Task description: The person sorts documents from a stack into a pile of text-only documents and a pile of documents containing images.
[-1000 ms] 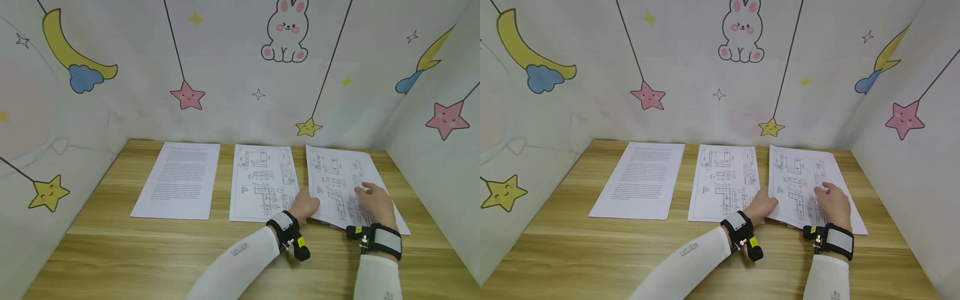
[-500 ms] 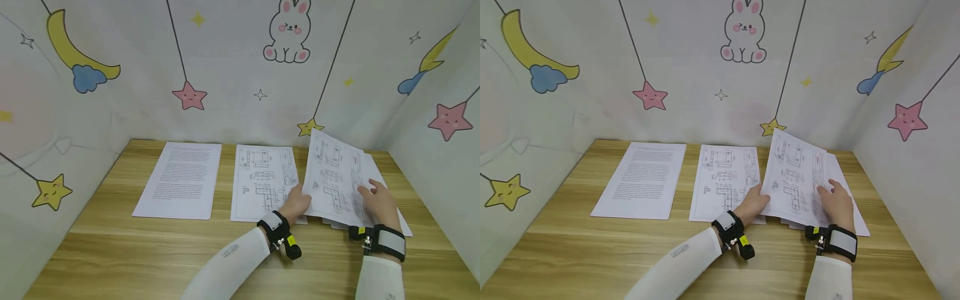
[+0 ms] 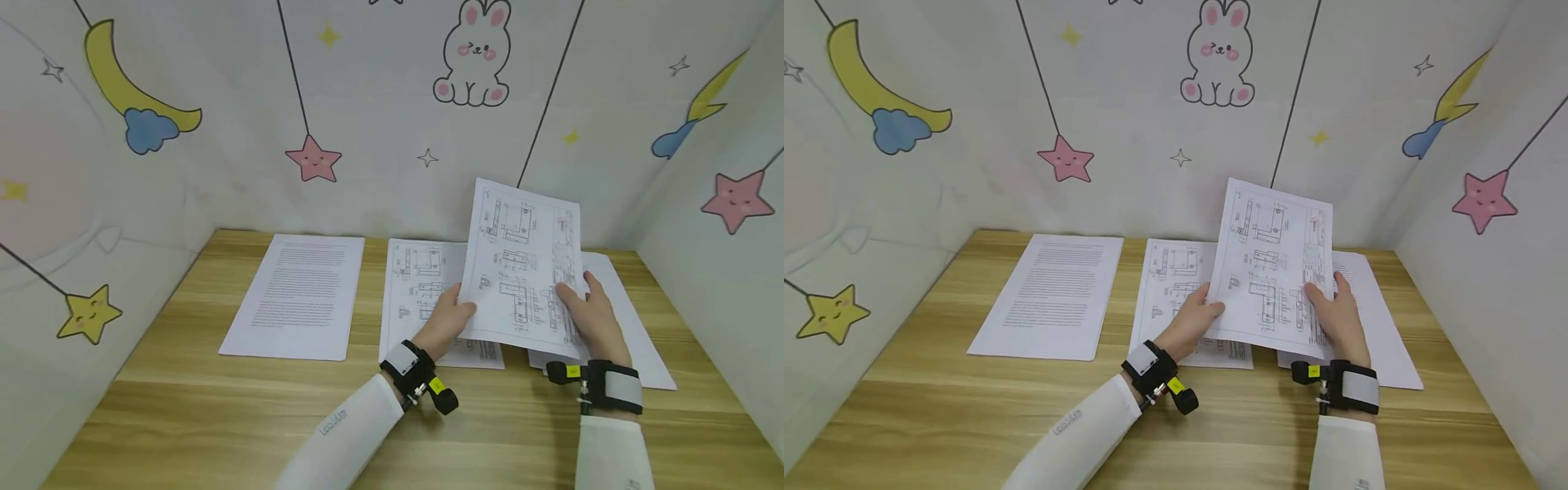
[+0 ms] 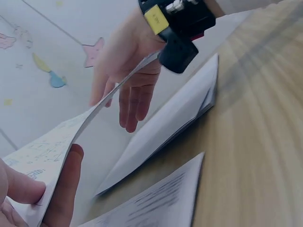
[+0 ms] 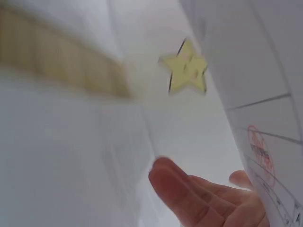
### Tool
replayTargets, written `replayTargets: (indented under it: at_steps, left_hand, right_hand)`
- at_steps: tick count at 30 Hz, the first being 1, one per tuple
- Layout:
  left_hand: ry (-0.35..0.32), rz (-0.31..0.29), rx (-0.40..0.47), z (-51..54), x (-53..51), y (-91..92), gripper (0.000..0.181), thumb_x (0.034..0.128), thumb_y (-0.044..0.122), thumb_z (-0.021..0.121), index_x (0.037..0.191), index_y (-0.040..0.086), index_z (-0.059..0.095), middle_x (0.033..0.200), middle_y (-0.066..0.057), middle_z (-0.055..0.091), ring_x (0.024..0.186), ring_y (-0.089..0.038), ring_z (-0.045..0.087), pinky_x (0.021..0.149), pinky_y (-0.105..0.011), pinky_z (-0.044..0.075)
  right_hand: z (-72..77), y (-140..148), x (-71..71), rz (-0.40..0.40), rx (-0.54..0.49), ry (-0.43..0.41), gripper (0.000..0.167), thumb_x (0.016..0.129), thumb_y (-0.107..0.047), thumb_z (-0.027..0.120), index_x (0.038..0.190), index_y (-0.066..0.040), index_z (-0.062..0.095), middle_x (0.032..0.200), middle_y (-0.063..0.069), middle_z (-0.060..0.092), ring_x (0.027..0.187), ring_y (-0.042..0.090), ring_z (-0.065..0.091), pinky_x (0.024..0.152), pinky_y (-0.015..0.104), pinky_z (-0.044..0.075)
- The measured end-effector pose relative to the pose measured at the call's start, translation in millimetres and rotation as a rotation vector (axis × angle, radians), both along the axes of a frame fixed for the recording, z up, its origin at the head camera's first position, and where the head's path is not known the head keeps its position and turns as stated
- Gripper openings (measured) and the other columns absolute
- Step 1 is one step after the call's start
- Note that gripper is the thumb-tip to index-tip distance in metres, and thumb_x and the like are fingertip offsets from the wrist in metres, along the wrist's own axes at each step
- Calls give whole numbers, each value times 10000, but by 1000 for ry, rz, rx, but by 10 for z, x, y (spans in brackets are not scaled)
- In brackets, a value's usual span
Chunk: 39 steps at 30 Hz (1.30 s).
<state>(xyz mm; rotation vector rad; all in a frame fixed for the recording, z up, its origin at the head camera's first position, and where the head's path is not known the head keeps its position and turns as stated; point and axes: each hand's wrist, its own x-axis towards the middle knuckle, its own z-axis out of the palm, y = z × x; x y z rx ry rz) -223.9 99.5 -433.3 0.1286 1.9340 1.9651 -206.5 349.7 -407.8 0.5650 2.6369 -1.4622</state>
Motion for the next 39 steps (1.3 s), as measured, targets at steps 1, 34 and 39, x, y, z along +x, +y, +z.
replayTargets:
  at_steps: [1, 34, 39]
  left_hand:
    - [4, -2, 5, 9, -16, -61, 510, 991, 120, 470, 1497, 138, 409, 1476, -65, 522, 1400, -240, 467, 1185, -453, 348]
    - [-1, 59, -180, 79, -176, -1302, 537, 1000, 140, 505, 1513, 89, 353, 1388, -104, 594, 1225, -238, 591, 970, -369, 490]
    - [13, 60, -244, 63, -173, -1381, 487, 980, 112, 500, 1463, 87, 445, 1350, -110, 623, 1167, -242, 608, 908, -347, 498]
  right_hand:
    - [21, -43, -5, 21, -47, 14, 870, 981, -607, 406, 1609, -193, -32, 1473, 220, 427, 1105, 249, 615, 774, 312, 580]
    - [-15, -1109, -113, 166, -185, 128, 476, 1069, -303, 402, 1514, -136, 363, 1212, 168, 633, 862, 140, 693, 707, 271, 582]
    - [-94, -1193, -140, 194, -134, 133, 466, 1070, -273, 394, 1505, -104, 373, 1200, 177, 637, 896, 179, 685, 711, 270, 575]
